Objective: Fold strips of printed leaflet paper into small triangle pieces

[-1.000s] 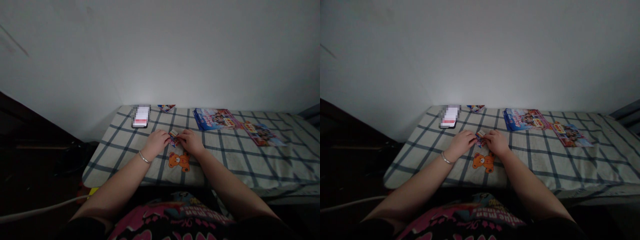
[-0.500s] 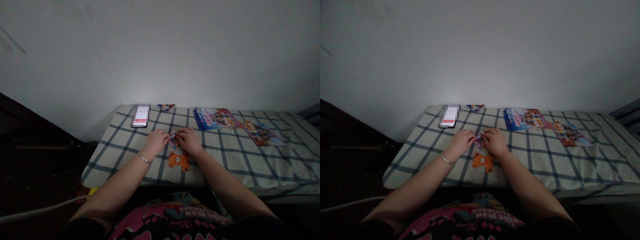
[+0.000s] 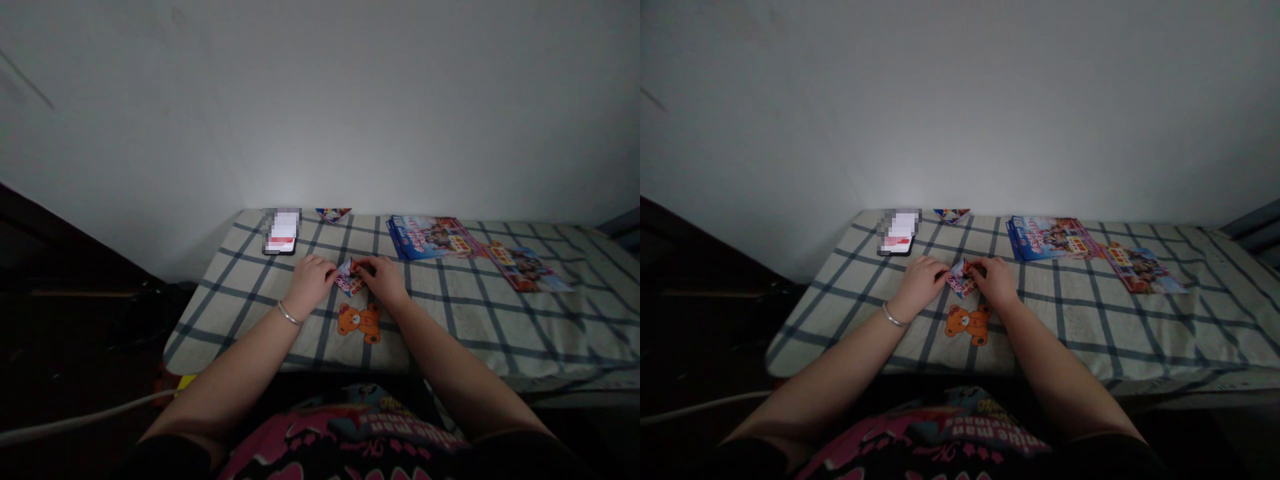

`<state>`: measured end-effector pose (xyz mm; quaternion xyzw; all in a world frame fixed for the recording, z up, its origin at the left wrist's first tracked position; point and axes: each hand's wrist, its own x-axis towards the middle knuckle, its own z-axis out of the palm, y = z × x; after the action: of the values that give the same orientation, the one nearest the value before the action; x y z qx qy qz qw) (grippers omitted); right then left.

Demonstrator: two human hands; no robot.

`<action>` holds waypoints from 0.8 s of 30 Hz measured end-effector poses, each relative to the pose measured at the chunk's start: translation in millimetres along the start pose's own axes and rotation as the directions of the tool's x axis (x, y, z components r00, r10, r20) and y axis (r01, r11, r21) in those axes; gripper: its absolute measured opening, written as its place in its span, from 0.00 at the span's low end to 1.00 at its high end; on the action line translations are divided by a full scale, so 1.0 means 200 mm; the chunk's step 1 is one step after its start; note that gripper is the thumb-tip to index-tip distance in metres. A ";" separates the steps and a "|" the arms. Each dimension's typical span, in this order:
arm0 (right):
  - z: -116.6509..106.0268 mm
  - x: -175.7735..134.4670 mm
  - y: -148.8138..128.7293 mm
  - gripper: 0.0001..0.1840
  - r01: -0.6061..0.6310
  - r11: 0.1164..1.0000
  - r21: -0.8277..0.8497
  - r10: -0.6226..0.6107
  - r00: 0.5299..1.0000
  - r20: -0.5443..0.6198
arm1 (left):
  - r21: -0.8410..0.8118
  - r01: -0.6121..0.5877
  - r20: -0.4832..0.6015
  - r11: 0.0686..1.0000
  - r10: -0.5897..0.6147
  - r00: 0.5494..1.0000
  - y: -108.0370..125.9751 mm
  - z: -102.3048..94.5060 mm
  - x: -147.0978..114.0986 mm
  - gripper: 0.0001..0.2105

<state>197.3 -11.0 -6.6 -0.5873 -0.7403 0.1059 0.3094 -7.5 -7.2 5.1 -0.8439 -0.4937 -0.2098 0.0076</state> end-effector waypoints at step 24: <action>-0.01 0.00 -0.01 0.16 0.182 0.949 -0.257 -0.154 0.980 0.127 | -0.020 -0.033 -0.020 0.999 0.033 0.999 -0.01 0.05 0.01 0.10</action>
<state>197.5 -12.7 -4.1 -0.5519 -0.8105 0.0092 0.1960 -4.9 -2.0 -3.3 -0.8499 -0.4775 -0.2228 0.0072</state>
